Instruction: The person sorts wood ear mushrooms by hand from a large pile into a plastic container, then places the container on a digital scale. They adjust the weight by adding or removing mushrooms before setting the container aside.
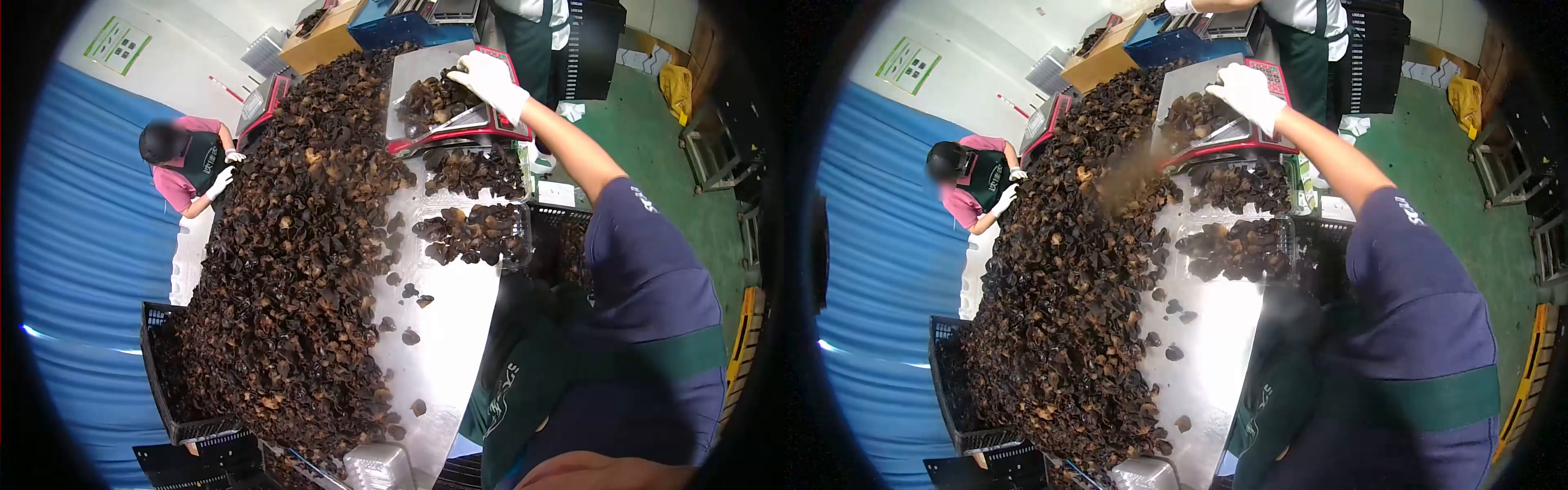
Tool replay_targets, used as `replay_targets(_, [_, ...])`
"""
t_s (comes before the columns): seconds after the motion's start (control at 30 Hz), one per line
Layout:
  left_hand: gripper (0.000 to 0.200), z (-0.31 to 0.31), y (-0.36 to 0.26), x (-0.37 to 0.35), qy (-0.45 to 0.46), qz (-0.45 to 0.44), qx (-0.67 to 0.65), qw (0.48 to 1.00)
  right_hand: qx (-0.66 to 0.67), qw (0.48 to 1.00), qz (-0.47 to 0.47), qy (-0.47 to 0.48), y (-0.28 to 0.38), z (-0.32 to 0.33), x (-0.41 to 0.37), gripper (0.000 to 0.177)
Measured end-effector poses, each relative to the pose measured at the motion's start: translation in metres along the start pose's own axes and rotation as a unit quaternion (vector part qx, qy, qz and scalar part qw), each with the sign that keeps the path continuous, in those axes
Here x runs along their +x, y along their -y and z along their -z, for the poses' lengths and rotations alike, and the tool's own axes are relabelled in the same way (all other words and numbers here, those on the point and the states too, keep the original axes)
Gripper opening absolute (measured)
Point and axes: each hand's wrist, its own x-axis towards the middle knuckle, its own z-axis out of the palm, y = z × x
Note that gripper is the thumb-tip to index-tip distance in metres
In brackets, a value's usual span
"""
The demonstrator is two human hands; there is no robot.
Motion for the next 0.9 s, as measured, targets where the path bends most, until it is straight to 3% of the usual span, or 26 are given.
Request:
replay_targets(0.03, [0.035,0.002,0.001,0.004,-0.036,0.030,-0.144,0.989,0.026,0.998,-0.017,0.063,0.004,0.006,0.008,0.033])
replay_targets(0.07, [0.035,0.001,0.003,0.004,-0.036,0.031,-0.144,0.988,0.051,0.990,-0.035,0.127,0.007,0.011,0.014,0.035])
replay_targets(0.2, [0.037,-0.007,0.008,-0.006,-0.005,0.021,-0.131,0.991,-0.013,0.992,0.004,0.122,0.005,-0.011,0.019,0.036])
replay_targets(0.37, [0.041,-0.018,0.018,-0.016,0.035,0.001,-0.110,0.993,0.154,0.986,0.054,-0.038,0.015,0.019,0.010,0.029])
replay_targets(0.43, [0.043,-0.021,0.026,-0.015,0.055,-0.019,-0.101,0.993,0.151,0.975,0.017,0.160,0.030,0.091,-0.013,0.031])
replay_targets(0.47, [0.045,-0.024,0.029,-0.013,0.064,-0.030,-0.098,0.993,0.145,0.973,0.125,0.128,0.013,0.105,-0.034,0.028])
replay_targets(0.53, [0.047,-0.027,0.031,-0.008,0.081,-0.050,-0.093,0.991,0.004,0.941,0.103,0.321,0.010,0.162,-0.063,0.026])
replay_targets(0.57, [0.047,-0.025,0.027,-0.007,0.081,-0.054,-0.095,0.991,0.027,0.944,0.105,0.312,0.006,0.178,-0.084,0.028])
replay_targets(0.6, [0.052,-0.024,0.026,-0.006,0.113,0.109,-0.359,0.920,-0.018,0.946,0.104,0.307,0.002,0.181,-0.103,0.027])
replay_targets(0.63, [0.056,-0.023,0.024,-0.005,0.136,0.261,-0.586,0.755,-0.020,0.954,0.095,0.285,0.002,0.180,-0.126,0.025])
replay_targets(0.73, [0.052,-0.023,0.021,-0.003,0.139,0.233,-0.544,0.794,0.164,0.956,0.112,0.215,0.037,0.156,-0.202,0.018])
replay_targets(0.8, [0.048,-0.024,0.019,-0.003,0.137,0.210,-0.499,0.830,0.228,0.918,0.254,0.200,0.063,0.114,-0.255,0.015])
replay_targets(0.83, [0.046,-0.025,0.018,-0.003,0.135,0.199,-0.476,0.846,0.158,0.898,0.210,0.354,0.095,0.114,-0.265,0.013])
replay_targets(0.87, [0.044,-0.026,0.017,-0.003,0.132,0.189,-0.451,0.862,0.210,0.893,0.242,0.317,0.107,0.084,-0.298,0.011])
replay_targets(0.9, [0.042,-0.026,0.016,-0.004,0.130,0.178,-0.427,0.877,0.348,0.883,0.200,0.244,0.136,0.090,-0.305,0.012])
